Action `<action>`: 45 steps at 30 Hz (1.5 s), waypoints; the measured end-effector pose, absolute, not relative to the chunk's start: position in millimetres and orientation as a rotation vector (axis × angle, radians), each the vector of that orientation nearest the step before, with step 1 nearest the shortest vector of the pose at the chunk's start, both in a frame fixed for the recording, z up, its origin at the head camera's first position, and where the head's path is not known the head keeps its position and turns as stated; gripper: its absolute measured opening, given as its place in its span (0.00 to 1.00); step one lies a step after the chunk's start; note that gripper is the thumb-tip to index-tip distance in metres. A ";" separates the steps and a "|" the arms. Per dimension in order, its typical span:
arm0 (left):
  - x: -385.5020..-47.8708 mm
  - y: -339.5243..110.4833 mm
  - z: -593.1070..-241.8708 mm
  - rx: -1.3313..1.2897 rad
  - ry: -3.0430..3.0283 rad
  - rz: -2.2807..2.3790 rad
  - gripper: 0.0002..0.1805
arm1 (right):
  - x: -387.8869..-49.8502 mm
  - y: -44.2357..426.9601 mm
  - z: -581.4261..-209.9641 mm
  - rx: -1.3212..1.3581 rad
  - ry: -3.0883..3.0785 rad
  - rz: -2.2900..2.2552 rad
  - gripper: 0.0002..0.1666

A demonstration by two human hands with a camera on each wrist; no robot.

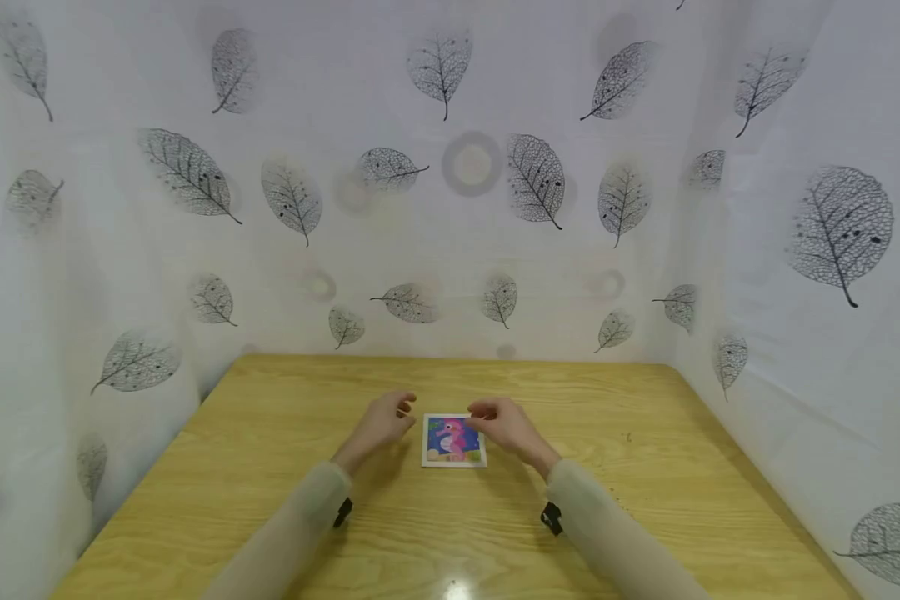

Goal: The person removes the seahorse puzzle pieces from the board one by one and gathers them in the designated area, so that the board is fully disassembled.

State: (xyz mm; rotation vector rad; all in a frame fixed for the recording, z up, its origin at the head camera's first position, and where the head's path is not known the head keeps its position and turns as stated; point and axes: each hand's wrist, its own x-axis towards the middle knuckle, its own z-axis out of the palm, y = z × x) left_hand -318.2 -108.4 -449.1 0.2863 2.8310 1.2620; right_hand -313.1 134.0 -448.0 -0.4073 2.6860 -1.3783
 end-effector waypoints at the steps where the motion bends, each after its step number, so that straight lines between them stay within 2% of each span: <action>1: -319.5 -108.5 -450.7 0.281 2.785 1.322 0.22 | -315.3 133.5 -448.3 -0.399 2.623 -1.420 0.24; 6: -326.7 -109.0 -453.9 0.222 2.610 1.449 0.24 | -329.6 128.1 -450.1 -0.443 2.404 -1.521 0.24; 14: -335.4 -110.4 -459.4 0.256 2.581 1.360 0.25 | -351.7 114.0 -455.0 -0.503 2.430 -1.397 0.21; 24: -337.0 -110.9 -456.8 0.326 2.520 1.175 0.38 | -367.2 97.1 -452.8 -0.521 2.436 -1.298 0.22; 36: -336.3 -103.6 -461.8 0.389 2.538 1.129 0.35 | -377.7 96.0 -460.7 -0.603 2.400 -1.250 0.22; 45: -338.8 -105.2 -464.7 0.368 2.542 1.129 0.33 | -384.0 92.3 -462.2 -0.647 2.430 -1.137 0.18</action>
